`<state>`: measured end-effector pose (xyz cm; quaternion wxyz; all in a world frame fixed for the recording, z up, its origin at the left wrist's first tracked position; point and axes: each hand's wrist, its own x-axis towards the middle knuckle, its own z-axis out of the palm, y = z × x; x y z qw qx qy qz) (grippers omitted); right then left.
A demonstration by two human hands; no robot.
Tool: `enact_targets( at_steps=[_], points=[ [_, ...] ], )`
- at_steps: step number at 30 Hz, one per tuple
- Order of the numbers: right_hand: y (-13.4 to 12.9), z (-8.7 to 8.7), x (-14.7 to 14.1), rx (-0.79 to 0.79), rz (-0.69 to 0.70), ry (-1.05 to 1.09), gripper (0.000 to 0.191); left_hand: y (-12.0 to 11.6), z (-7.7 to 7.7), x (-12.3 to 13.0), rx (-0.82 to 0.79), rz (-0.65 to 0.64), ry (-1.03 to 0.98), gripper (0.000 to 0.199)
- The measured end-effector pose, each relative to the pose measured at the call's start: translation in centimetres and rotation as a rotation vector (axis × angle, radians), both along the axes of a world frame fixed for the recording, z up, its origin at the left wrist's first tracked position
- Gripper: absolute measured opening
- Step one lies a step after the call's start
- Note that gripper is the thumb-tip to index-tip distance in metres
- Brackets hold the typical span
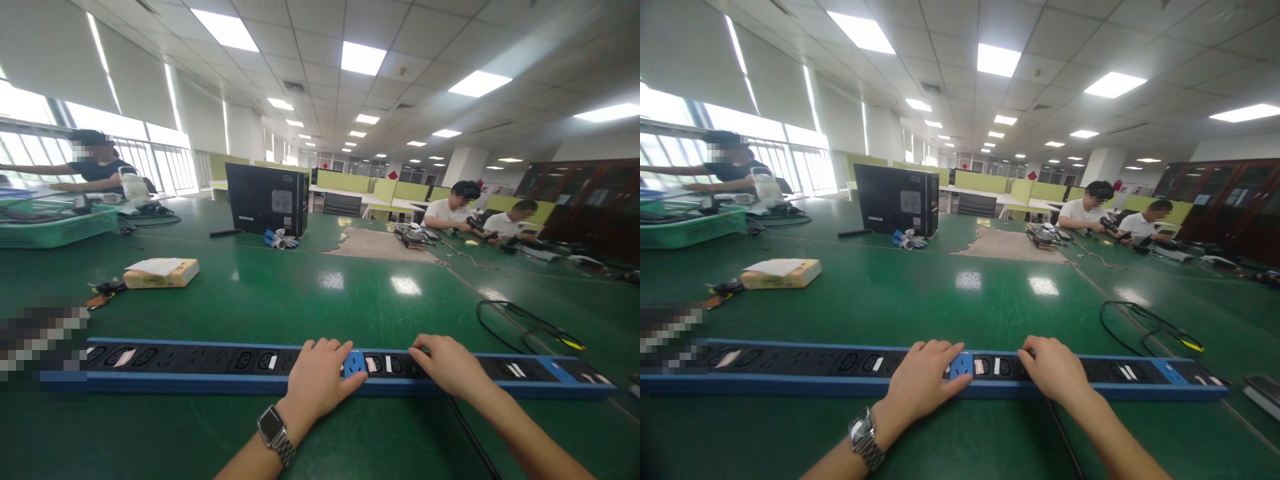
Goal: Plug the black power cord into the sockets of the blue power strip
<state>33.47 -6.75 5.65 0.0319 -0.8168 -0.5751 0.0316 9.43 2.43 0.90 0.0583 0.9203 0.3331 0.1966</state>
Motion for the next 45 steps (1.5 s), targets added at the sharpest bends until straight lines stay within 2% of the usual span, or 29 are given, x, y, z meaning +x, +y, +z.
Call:
enact_targets(
  at_steps=[3, 6, 17, 19, 21, 22, 23, 26, 27, 28, 29, 30, 31, 35, 37, 39, 42, 45],
  points=[
    [0.7, 0.6, -0.6, -0.108, 0.023, -0.081, 0.030, 0.1, 0.0, 0.0, 0.011, 0.002, 0.000, 0.052],
    [1.1, 0.7, -1.1, -0.129, 0.040, -0.128, 0.026, 0.0, -0.1, 0.0, 0.019, 0.004, 0.007, 0.052],
    [0.4, -2.1, -1.0, -0.131, 0.006, -0.163, 0.031, -0.2, -0.1, -0.1, 0.006, -0.008, 0.020, 0.053],
    [0.6, -1.9, -1.2, -0.128, 0.013, -0.159, 0.030, -0.2, -0.1, -0.1, 0.015, -0.004, 0.019, 0.052],
    [0.8, 0.4, -1.4, -0.110, 0.031, -0.154, 0.026, -0.2, -0.1, -0.1, 0.025, 0.003, 0.019, 0.052],
    [0.7, 2.6, -1.5, -0.074, 0.042, -0.154, 0.025, -0.2, -0.1, -0.1, 0.027, 0.009, 0.019, 0.052],
    [0.4, 5.3, -1.6, -0.044, 0.048, -0.161, 0.025, -0.2, -0.1, -0.1, 0.027, 0.013, 0.018, 0.053],
    [-1.3, 15.1, -2.0, 0.238, 0.060, -0.206, 0.035, -0.2, -0.1, -0.1, 0.020, 0.016, 0.012, 0.053],
    [-1.9, 17.6, -2.1, 0.291, 0.065, -0.234, 0.038, -0.2, 0.0, -0.1, 0.016, 0.014, 0.009, 0.053],
    [-2.4, 19.3, -2.3, 0.317, 0.046, -0.251, 0.039, -0.2, 0.0, -0.1, 0.012, 0.013, 0.005, 0.053],
    [-2.8, 19.8, -2.3, 0.314, 0.051, -0.230, 0.037, -0.3, 0.1, -0.1, 0.008, 0.012, 0.002, 0.053],
    [-3.0, 19.1, -2.3, 0.285, 0.063, -0.179, 0.036, -0.3, 0.1, -0.1, 0.005, 0.012, 0.000, 0.053],
    [-2.9, 17.5, -2.0, 0.218, 0.091, -0.093, 0.036, -0.3, 0.2, -0.2, 0.004, 0.011, -0.001, 0.053],
    [-1.0, 7.3, -0.1, 0.150, 0.102, 0.286, 0.038, -0.4, 0.2, -0.3, 0.002, -0.002, 0.011, 0.054],
    [0.1, 3.8, 0.0, 0.163, 0.102, 0.534, 0.042, -0.2, 0.3, -0.3, -0.009, -0.023, 0.027, 0.056],
    [0.8, 2.5, -0.9, 0.165, 0.091, 0.717, 0.043, 0.2, 0.6, -0.5, -0.030, -0.055, 0.048, 0.060],
    [1.5, 2.7, -3.4, 0.145, 0.077, 0.842, 0.042, 1.1, 1.3, -1.5, -0.057, -0.093, 0.082, 0.068],
    [2.4, 2.5, -5.7, 0.155, 0.122, 0.863, 0.038, 1.5, 1.7, -3.6, -0.046, -0.028, 0.092, 0.065]
  ],
)
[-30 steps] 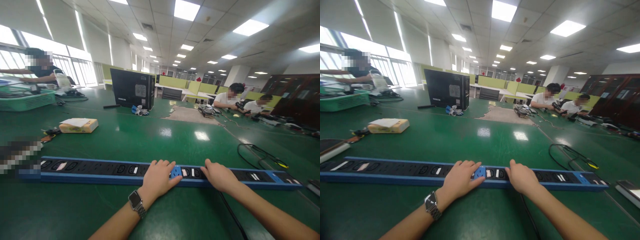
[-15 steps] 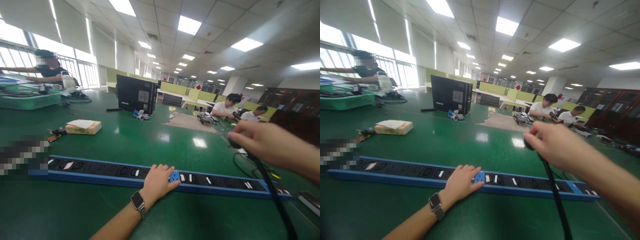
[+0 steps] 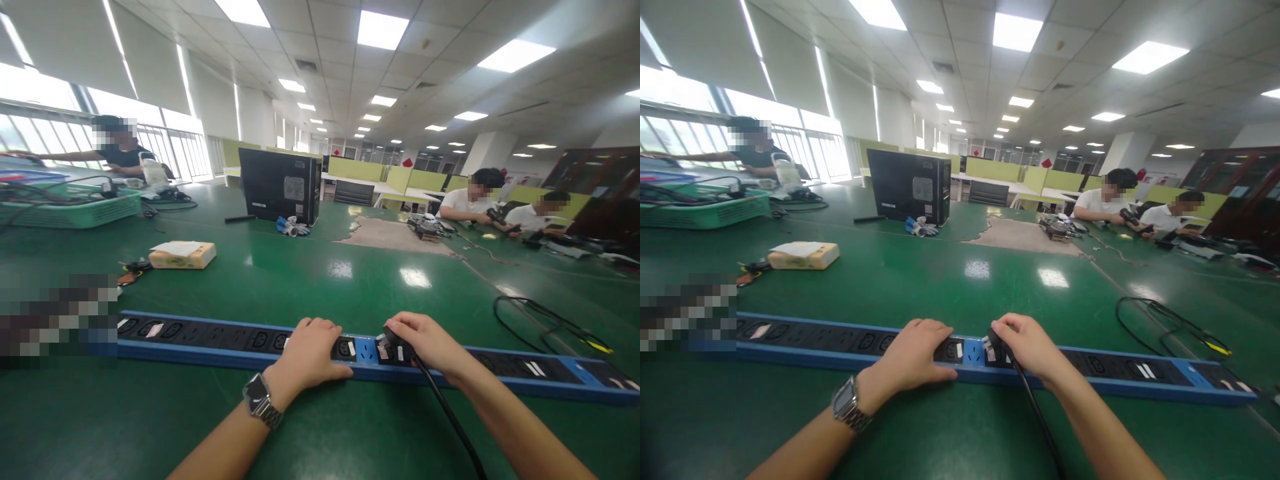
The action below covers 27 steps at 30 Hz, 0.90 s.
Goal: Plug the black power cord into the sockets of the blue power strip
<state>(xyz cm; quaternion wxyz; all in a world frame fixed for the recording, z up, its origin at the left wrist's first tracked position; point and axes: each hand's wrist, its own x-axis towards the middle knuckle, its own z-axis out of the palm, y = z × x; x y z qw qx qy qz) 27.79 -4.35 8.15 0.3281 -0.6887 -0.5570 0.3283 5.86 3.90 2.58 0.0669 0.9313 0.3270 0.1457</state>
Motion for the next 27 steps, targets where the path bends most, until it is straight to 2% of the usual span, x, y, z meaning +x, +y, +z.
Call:
enact_targets(
  at_steps=[3, 5, 9, 16, 23, 27],
  points=[
    [1.0, -1.1, -1.0, 0.003, 0.039, -0.024, 0.034, -0.6, -0.8, -2.5, 0.036, 0.100, -0.013, 0.063],
    [1.6, -1.9, -1.2, -0.010, 0.022, -0.111, 0.031, -1.3, -1.7, -3.6, 0.070, 0.110, -0.022, 0.066],
    [2.4, -2.8, -1.5, -0.016, -0.022, -0.325, 0.027, -2.0, -3.3, -4.3, 0.116, 0.119, -0.048, 0.065],
    [2.8, -2.9, -2.1, -0.013, -0.053, -0.423, 0.024, -2.0, -3.2, -4.2, 0.136, 0.114, -0.040, 0.065],
    [2.9, -3.0, -2.3, -0.016, -0.022, -0.472, 0.025, -1.9, -3.5, -4.3, 0.147, 0.108, -0.047, 0.065],
    [2.5, -2.7, -3.7, -0.047, -0.095, -0.570, 0.023, -1.8, -3.7, -4.3, 0.160, 0.115, -0.045, 0.064]
  ],
)
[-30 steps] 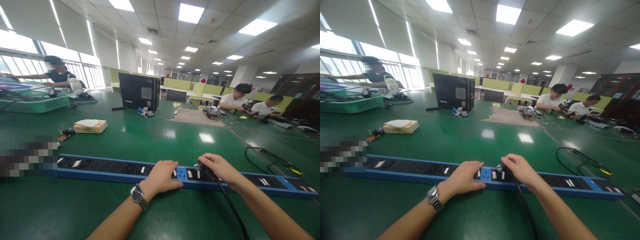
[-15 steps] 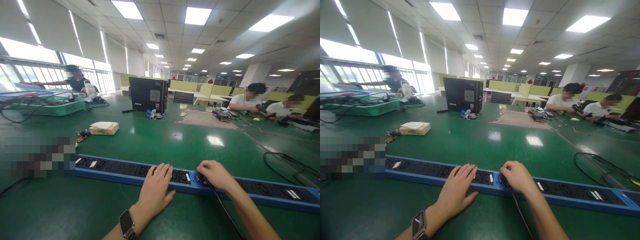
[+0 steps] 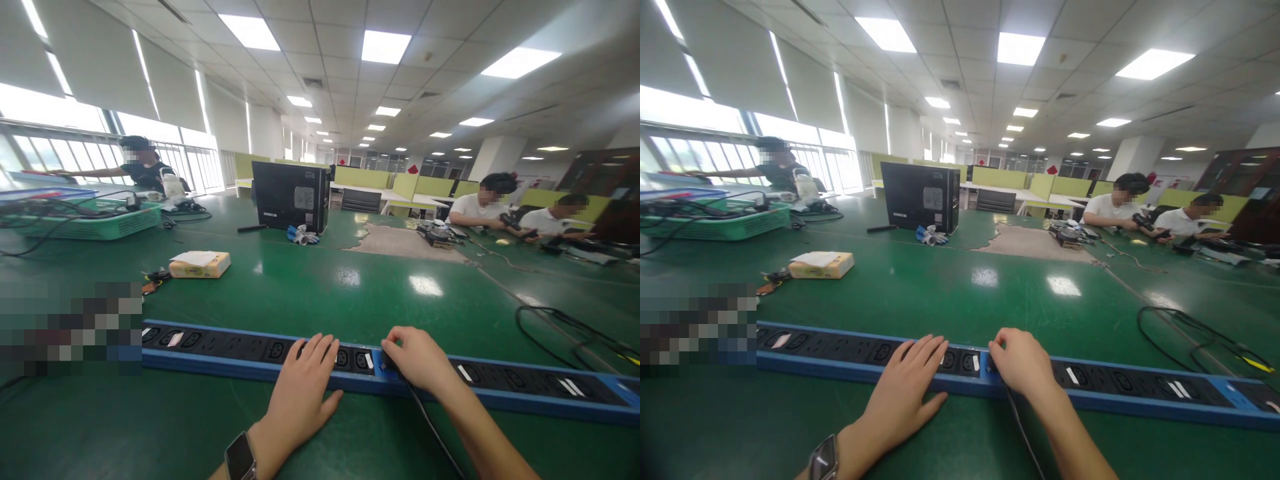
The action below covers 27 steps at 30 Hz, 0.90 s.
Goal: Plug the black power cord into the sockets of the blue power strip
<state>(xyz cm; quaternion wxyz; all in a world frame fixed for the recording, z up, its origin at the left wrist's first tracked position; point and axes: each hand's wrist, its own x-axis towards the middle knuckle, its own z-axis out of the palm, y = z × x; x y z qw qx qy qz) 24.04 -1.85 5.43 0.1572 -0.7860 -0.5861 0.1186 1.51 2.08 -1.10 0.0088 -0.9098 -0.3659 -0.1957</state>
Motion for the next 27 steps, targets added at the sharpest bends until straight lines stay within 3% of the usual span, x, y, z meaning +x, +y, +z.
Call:
enact_targets(
  at_steps=[4, 11, 19, 27],
  points=[
    [-0.6, 0.5, -1.8, -0.009, -0.069, -0.190, 0.023, 0.0, -0.1, 0.0, 0.012, 0.005, 0.005, 0.064],
    [-0.5, 0.3, -1.8, -0.039, -0.050, -0.176, 0.024, 0.0, 0.0, 0.2, 0.004, 0.015, -0.012, 0.060],
    [-1.1, -0.4, -3.4, -0.027, -0.036, -0.306, 0.024, 0.0, 0.2, 0.4, 0.020, 0.028, 0.010, 0.059],
    [-0.5, 0.0, -2.8, -0.069, 0.008, -0.315, 0.025, -0.2, 0.2, 0.4, 0.001, 0.031, 0.009, 0.060]
  ],
)
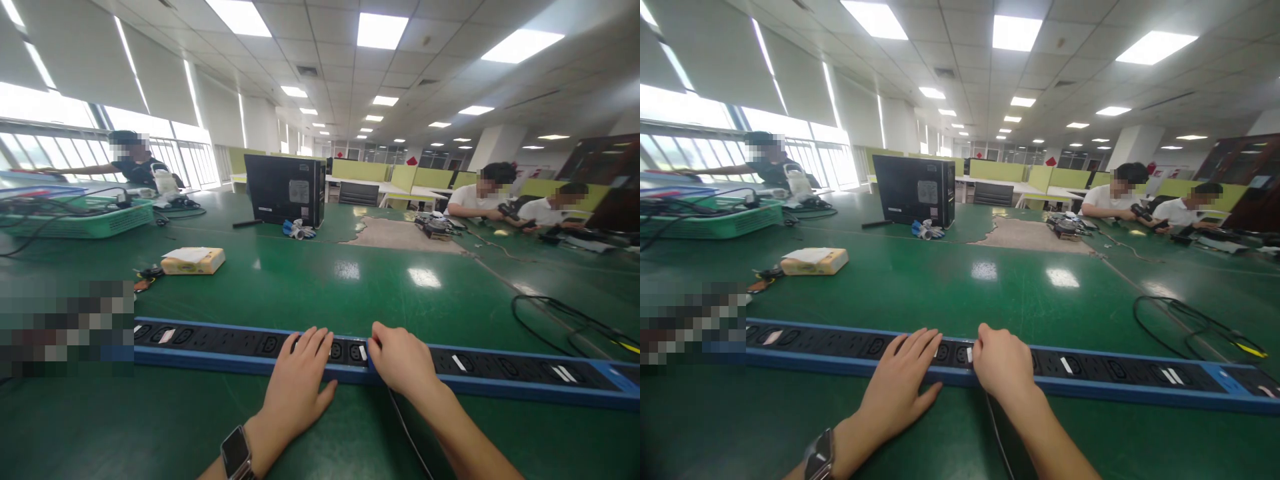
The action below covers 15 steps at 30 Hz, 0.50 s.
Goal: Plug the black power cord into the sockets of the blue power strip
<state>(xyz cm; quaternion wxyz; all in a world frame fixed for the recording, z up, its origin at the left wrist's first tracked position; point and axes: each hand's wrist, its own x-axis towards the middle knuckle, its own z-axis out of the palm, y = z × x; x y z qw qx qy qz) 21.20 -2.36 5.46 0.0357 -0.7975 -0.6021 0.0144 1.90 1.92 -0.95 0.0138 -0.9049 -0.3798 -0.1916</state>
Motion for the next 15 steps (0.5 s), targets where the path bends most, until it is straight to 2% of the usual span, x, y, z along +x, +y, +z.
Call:
enact_targets(
  at_steps=[4, 15],
  points=[
    [0.10, -0.08, 0.24, -0.001, 0.023, 0.005, 0.026, -0.18, 0.12, 0.12, 0.008, -0.001, -0.004, 0.060],
    [-0.18, -0.20, 0.66, 0.056, -0.062, 0.132, 0.026, -0.06, 0.12, 0.23, 0.077, -0.022, -0.039, 0.059]
  ],
)
